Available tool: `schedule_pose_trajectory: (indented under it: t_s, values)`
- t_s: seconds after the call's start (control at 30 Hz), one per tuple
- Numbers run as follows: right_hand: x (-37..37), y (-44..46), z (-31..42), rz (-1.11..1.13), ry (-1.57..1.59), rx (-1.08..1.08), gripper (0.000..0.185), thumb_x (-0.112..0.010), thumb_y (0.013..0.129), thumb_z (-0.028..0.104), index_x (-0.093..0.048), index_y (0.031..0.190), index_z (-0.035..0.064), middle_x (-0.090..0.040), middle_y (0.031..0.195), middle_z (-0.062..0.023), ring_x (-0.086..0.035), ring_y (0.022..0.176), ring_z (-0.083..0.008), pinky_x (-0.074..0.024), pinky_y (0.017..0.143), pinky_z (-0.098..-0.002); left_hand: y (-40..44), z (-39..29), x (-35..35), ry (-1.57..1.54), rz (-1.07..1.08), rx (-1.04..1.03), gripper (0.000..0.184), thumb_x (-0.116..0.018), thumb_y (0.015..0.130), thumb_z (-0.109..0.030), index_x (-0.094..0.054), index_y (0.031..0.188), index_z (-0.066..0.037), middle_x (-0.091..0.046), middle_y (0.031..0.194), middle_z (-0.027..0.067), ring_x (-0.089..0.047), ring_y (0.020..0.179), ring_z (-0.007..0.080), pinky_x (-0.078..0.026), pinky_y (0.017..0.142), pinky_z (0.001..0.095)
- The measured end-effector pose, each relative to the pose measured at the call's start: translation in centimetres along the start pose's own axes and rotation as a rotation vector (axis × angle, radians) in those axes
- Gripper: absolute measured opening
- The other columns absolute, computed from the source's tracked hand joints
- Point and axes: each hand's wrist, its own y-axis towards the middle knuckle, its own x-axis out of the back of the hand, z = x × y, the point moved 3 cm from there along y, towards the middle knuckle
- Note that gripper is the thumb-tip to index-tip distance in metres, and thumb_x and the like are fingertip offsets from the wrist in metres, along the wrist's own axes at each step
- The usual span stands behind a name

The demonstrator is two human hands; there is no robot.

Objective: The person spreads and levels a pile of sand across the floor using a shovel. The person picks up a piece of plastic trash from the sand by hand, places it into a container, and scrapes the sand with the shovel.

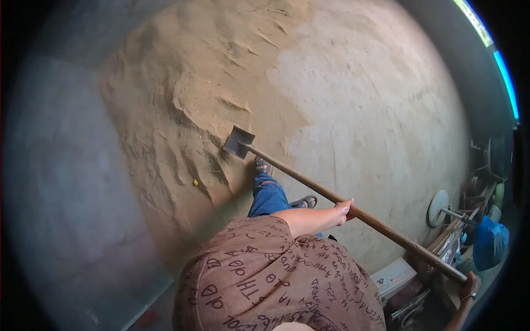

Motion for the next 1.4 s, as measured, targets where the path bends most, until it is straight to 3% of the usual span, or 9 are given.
schedule_pose_trajectory:
  t_s: [0.2,0.5,0.67,0.8,0.87,0.97,1.07,1.13,1.4]
  values:
    - [-10.1,-0.3,11.8,0.187,0.105,0.02,0.01,-0.056,0.057,0.012,-0.047,0.057,0.0102,-0.051,0.053,-0.0124,-0.051,0.054,-0.0339,-0.0366,0.051,-0.0443,9.6,-4.7,17.4,-0.024,-0.087,-0.061,0.024,-0.058,0.074,-0.028,-0.051,0.09,-0.01,-0.054,0.081,0.0079,-0.055,0.069,0.0221,-0.049,0.059,0.0369]
    - [-2.1,-5.6,32.8,0.14,0.286,0.073,0.007,-0.056,0.055,0.009,-0.051,0.059,0.0113,-0.054,0.056,-0.0098,-0.054,0.057,-0.0292,-0.0388,0.053,-0.0395,2.1,-15.2,31.4,0.043,-0.379,-0.108,0.03,-0.058,0.072,-0.027,-0.049,0.093,-0.007,-0.054,0.077,0.0104,-0.055,0.065,0.0255,-0.049,0.056,0.0423]
    - [1.3,-2.8,46.1,0.139,0.437,0.088,0.008,-0.055,0.054,0.008,-0.053,0.058,0.014,-0.054,0.055,-0.0081,-0.055,0.057,-0.0274,-0.0397,0.051,-0.0381,-4.9,-30.9,38.0,0.067,-0.424,-0.247,0.036,-0.058,0.071,-0.025,-0.048,0.099,-0.005,-0.054,0.086,0.0108,-0.055,0.071,0.0232,-0.048,0.059,0.0392]
    - [12.0,2.3,58.5,-0.004,0.683,0.325,0.009,-0.055,0.06,0.013,-0.055,0.07,0.0143,-0.055,0.055,-0.0066,-0.055,0.051,-0.0246,-0.0405,0.048,-0.0367,-13.7,-48.9,45.4,0.27,-0.716,-0.729,0.056,-0.055,0.069,-0.024,-0.038,0.113,0.007,-0.047,0.11,0.0166,-0.047,0.097,0.0217,-0.04,0.08,0.0328]
    - [18.4,3.8,62.0,-0.042,0.896,0.507,0.012,-0.057,0.063,0.014,-0.054,0.074,0.0145,-0.054,0.055,-0.0067,-0.054,0.049,-0.0238,-0.0412,0.048,-0.0357,-20.4,-53.7,44.2,0.14,-0.942,-0.965,0.035,-0.052,0.071,-0.022,-0.048,0.097,0.001,-0.054,0.088,0.0128,-0.054,0.074,0.021,-0.045,0.061,0.0343]
    - [19.3,3.1,61.5,-0.107,0.934,0.576,0.012,-0.057,0.065,0.015,-0.053,0.076,0.0139,-0.054,0.055,-0.0066,-0.053,0.048,-0.0236,-0.0412,0.047,-0.0349,-23.5,-55.1,42.9,-0.113,-0.669,-0.774,0.037,-0.056,0.07,-0.014,-0.043,0.099,0.006,-0.051,0.094,0.0159,-0.056,0.073,0.0224,-0.047,0.063,0.0353]
    - [14.4,0.6,55.0,-0.147,0.806,0.496,0.014,-0.057,0.064,0.012,-0.053,0.077,0.0134,-0.054,0.055,-0.0059,-0.053,0.047,-0.0237,-0.041,0.047,-0.0346,-17.2,-49.2,41.5,-0.456,-0.345,-0.796,0.014,-0.053,0.072,-0.013,-0.045,0.077,-0.003,-0.051,0.066,0.0098,-0.05,0.052,0.0191,-0.046,0.053,0.0347]
    - [9.3,-2.1,49.7,-0.204,0.765,0.428,0.016,-0.058,0.062,0.012,-0.053,0.077,0.0137,-0.054,0.055,-0.006,-0.053,0.048,-0.024,-0.0409,0.048,-0.0341,-12.9,-41.7,38.1,-0.061,-0.399,-0.584,0.019,-0.051,0.074,-0.024,-0.044,0.074,-0.006,-0.046,0.056,0.0085,-0.047,0.051,0.0193,-0.042,0.051,0.0335]
    - [-5.1,-15.2,20.7,0.039,0.268,-0.007,0.017,-0.058,0.051,0.007,-0.046,0.062,0.0115,-0.051,0.056,-0.0096,-0.052,0.058,-0.031,-0.0385,0.05,-0.0402,0.7,-4.8,19.5,0.158,-0.324,-0.236,0.026,-0.059,0.069,-0.022,-0.051,0.087,-0.005,-0.056,0.078,0.007,-0.056,0.065,0.0181,-0.047,0.049,0.0321]
